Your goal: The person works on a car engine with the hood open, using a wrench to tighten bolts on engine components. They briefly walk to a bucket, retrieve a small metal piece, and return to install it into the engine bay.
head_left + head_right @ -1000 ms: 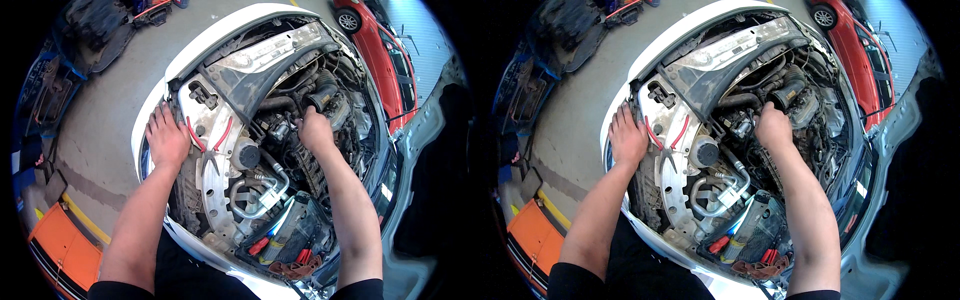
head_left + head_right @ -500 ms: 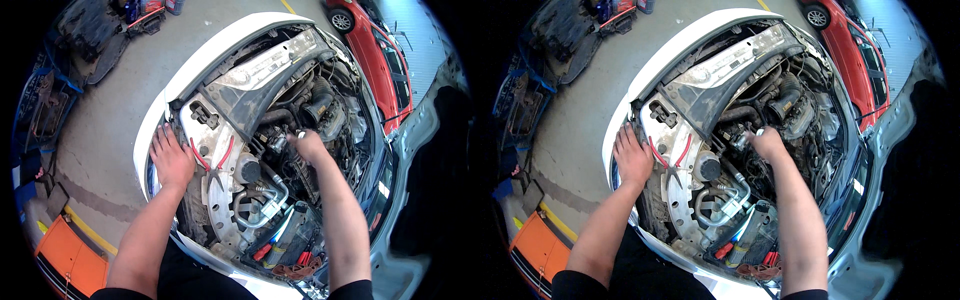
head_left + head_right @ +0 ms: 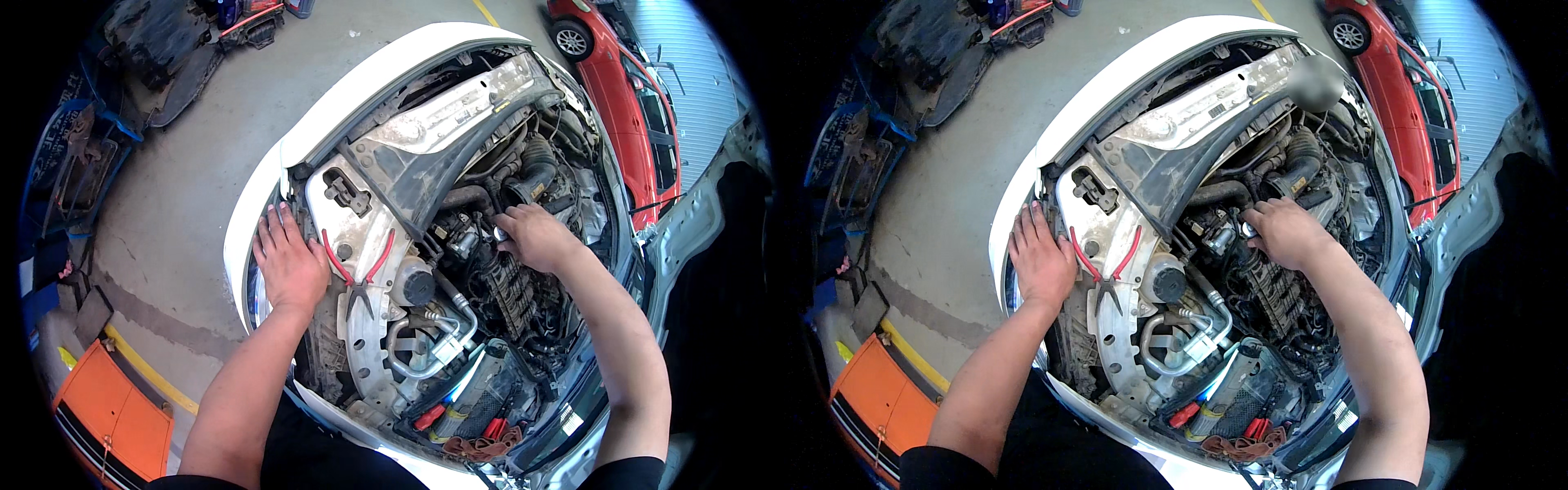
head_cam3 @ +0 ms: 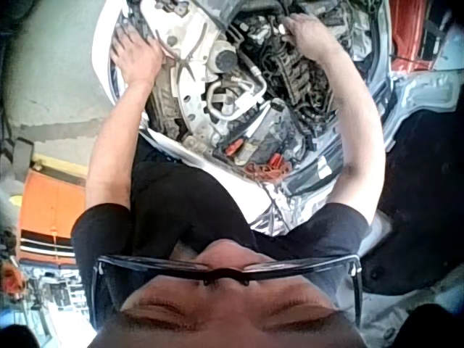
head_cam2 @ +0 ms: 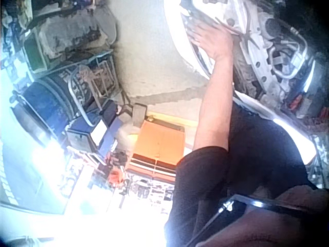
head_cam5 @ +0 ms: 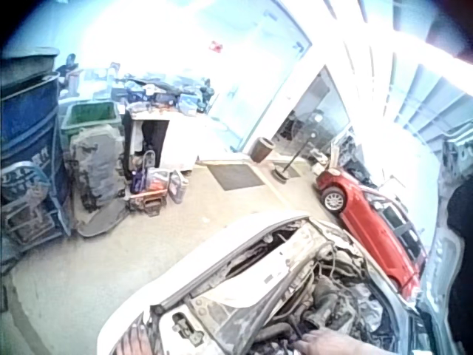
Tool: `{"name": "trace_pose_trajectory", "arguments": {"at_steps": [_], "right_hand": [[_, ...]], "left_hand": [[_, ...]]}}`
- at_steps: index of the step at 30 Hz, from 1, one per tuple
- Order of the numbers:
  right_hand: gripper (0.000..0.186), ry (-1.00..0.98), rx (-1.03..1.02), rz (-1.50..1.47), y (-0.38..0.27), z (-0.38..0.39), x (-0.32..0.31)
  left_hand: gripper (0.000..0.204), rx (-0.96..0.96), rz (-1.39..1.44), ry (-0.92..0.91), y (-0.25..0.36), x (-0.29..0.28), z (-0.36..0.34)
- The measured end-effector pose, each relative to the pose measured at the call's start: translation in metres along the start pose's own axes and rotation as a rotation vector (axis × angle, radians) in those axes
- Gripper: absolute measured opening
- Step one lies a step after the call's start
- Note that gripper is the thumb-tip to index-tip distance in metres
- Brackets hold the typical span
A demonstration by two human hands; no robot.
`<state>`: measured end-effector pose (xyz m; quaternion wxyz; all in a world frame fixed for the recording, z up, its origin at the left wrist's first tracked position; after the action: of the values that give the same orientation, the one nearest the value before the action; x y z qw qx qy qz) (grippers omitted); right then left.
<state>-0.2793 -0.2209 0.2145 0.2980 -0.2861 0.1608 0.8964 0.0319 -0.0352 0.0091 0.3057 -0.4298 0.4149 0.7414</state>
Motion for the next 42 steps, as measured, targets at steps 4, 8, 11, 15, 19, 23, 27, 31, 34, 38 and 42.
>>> {"name": "trace_pose_trajectory", "arguments": {"at_steps": [4, 8, 11, 15, 19, 23, 27, 31, 34, 38, 42], "right_hand": [[0.061, 0.039, -0.125, 0.308, -0.007, 0.011, -0.008], [0.063, 0.094, -0.166, 0.355, 0.001, 0.015, -0.006], [0.06, 0.119, -0.119, 0.284, 0.006, 0.021, 0.002], [0.057, 0.228, -0.13, 0.243, 0.011, 0.024, 0.009], [0.058, 0.272, -0.085, 0.24, 0.01, 0.025, 0.014], [0.057, 0.309, 0.013, 0.219, 0.001, 0.03, 0.022], [0.058, 0.389, 0.086, 0.201, -0.006, 0.029, 0.03], [0.056, 0.45, 0.13, 0.175, -0.012, 0.03, 0.036], [0.049, 0.408, 0.106, 0.125, -0.004, 0.03, 0.03], [0.042, 0.286, 0.061, 0.104, -0.011, 0.044, 0.011], [0.041, 0.394, 0.394, -0.097, -0.05, 0.122, 0.023]], "left_hand": [[0.079, 0.001, -0.003, 0.018, 0.0, 0.0, 0.001], [0.078, 0.015, -0.014, 0.042, -0.001, 0.002, 0.001], [0.08, 0.016, 0.006, 0.039, -0.001, 0.004, 0.001], [0.079, 0.021, 0.004, 0.052, 0.0, 0.006, 0.001], [0.079, 0.026, -0.003, 0.056, -0.001, 0.007, 0.001], [0.079, 0.03, -0.003, 0.062, -0.001, 0.006, 0.002], [0.077, 0.032, -0.028, 0.062, -0.001, 0.006, 0.003], [0.078, 0.036, -0.032, 0.07, -0.002, 0.007, 0.003], [0.077, 0.025, -0.035, 0.07, 0.0, 0.008, 0.002], [0.076, 0.029, -0.041, 0.077, 0.003, 0.011, 0.003], [0.076, 0.038, -0.064, 0.119, -0.002, 0.015, 0.008]]}}
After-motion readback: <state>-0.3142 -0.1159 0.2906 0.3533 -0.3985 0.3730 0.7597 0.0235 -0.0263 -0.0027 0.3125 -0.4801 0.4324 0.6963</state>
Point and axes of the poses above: each hand's wrist, its own z-axis away from the middle knuckle, its own x-axis out of the palm, y = z × x, the point moved 3 cm from there along -z, towards the middle knuckle, and after that the axes turned 4 degrees about -y, right-handed, at the moved point
